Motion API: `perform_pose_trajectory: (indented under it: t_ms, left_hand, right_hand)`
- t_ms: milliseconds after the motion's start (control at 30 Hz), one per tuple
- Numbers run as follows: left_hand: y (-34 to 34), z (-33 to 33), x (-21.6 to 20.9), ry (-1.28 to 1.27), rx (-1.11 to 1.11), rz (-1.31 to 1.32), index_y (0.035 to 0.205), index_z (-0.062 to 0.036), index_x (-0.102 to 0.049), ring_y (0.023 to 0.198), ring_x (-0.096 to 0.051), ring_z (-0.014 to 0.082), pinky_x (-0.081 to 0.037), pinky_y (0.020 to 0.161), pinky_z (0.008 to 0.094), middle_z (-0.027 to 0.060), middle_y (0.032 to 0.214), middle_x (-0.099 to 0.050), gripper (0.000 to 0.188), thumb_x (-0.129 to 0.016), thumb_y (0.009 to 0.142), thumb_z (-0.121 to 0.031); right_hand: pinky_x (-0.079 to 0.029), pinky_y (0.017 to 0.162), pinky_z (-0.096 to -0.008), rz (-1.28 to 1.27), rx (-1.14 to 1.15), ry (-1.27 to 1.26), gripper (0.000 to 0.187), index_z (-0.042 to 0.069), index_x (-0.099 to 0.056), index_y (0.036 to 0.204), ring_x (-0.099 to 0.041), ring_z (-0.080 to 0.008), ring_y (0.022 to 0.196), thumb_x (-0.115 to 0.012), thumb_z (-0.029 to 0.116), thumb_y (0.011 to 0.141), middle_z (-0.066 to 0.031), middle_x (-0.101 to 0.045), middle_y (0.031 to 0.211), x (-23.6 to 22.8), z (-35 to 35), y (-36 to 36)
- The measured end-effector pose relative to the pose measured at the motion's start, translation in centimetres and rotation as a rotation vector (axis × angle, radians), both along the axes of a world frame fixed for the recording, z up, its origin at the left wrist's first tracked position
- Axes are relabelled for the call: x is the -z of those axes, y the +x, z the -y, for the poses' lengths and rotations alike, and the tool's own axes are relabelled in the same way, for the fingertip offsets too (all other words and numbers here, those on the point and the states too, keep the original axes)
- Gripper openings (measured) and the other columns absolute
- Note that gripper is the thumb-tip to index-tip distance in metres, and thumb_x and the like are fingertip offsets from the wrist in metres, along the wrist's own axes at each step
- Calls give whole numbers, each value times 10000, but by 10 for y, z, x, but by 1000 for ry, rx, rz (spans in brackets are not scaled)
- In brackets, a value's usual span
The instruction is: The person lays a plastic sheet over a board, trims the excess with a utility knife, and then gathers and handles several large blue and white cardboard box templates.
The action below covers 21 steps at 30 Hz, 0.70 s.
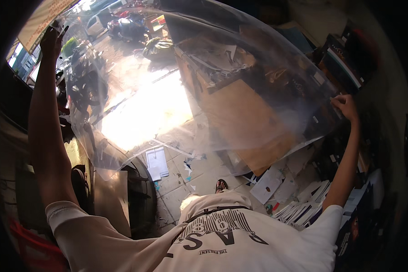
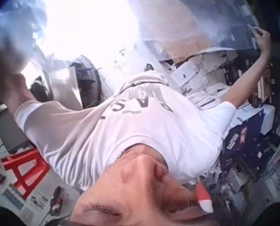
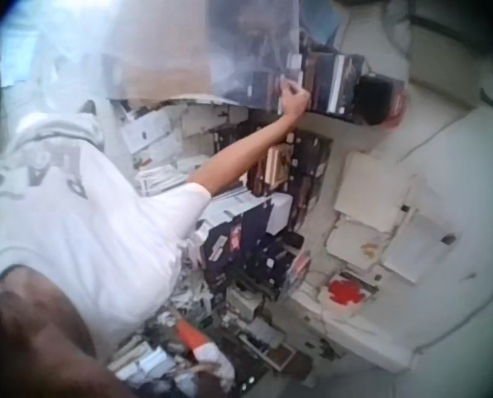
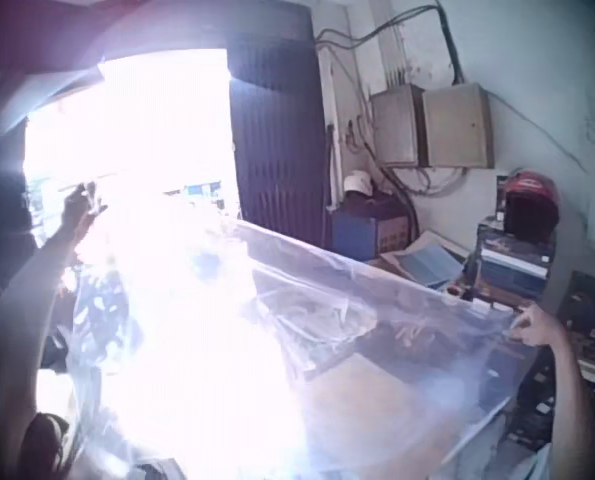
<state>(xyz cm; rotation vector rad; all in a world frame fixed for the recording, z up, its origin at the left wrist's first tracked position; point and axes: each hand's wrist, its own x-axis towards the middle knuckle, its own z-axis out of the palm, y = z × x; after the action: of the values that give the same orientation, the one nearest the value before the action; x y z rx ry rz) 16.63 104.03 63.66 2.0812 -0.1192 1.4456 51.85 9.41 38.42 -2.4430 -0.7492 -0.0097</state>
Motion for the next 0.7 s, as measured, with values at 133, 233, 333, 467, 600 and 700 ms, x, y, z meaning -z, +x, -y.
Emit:
perform_pose_trajectory:
  t_ms: [133,233,333,467,600,700]
  left_hand:
    - [77,-11,51,-274,110,-104,1241,-19,-602,1014,-670,208,-601,874,358,105,1168,-641,374,-652,873,-59]
    - [153,36,114,-604,-170,-324,1324,-57,-563,1093,-646,244,-559,932,360,122,1240,-636,391,-563,935,-107]
    - [170,-23,104,-177,109,-547,1280,-5,-593,1116,-640,231,-515,996,378,125,1222,-653,373,-505,944,-139]
    - [239,-16,158,-276,185,-614,1285,-9,-597,1153,-597,212,-480,1043,391,110,1257,-632,355,-486,988,-167]
    - [299,2,186,-240,194,-715,1208,-136,-689,1118,-595,179,-512,959,343,30,1207,-634,296,-538,991,-268]
    - [340,11,186,-107,58,-861,1097,-153,-742,788,-654,150,-587,773,310,17,994,-645,283,-666,927,-367]
  right_hand:
    - [-383,560,-255,67,166,28,300,-13,-699,765,-514,-49,604,-710,252,904,3,-602,636,8,19,-7]
    - [-377,563,-260,94,365,-37,334,-9,-694,773,-496,-43,612,-724,300,894,22,-589,647,-11,47,-34]
    - [-387,572,-276,139,442,12,380,-34,-685,799,-502,-54,629,-723,333,891,15,-598,655,1,51,-41]
    - [-390,562,-302,316,598,-175,428,-78,-634,730,-490,-61,612,-737,314,869,-40,-558,580,-16,53,-57]
    - [-456,652,-400,448,713,-410,443,-39,-676,754,-596,-250,634,-736,392,838,-160,-645,684,-48,131,-65]
    - [-496,668,-407,414,886,-698,412,-34,-688,852,-641,-268,655,-675,377,878,-194,-677,763,-36,144,-84]
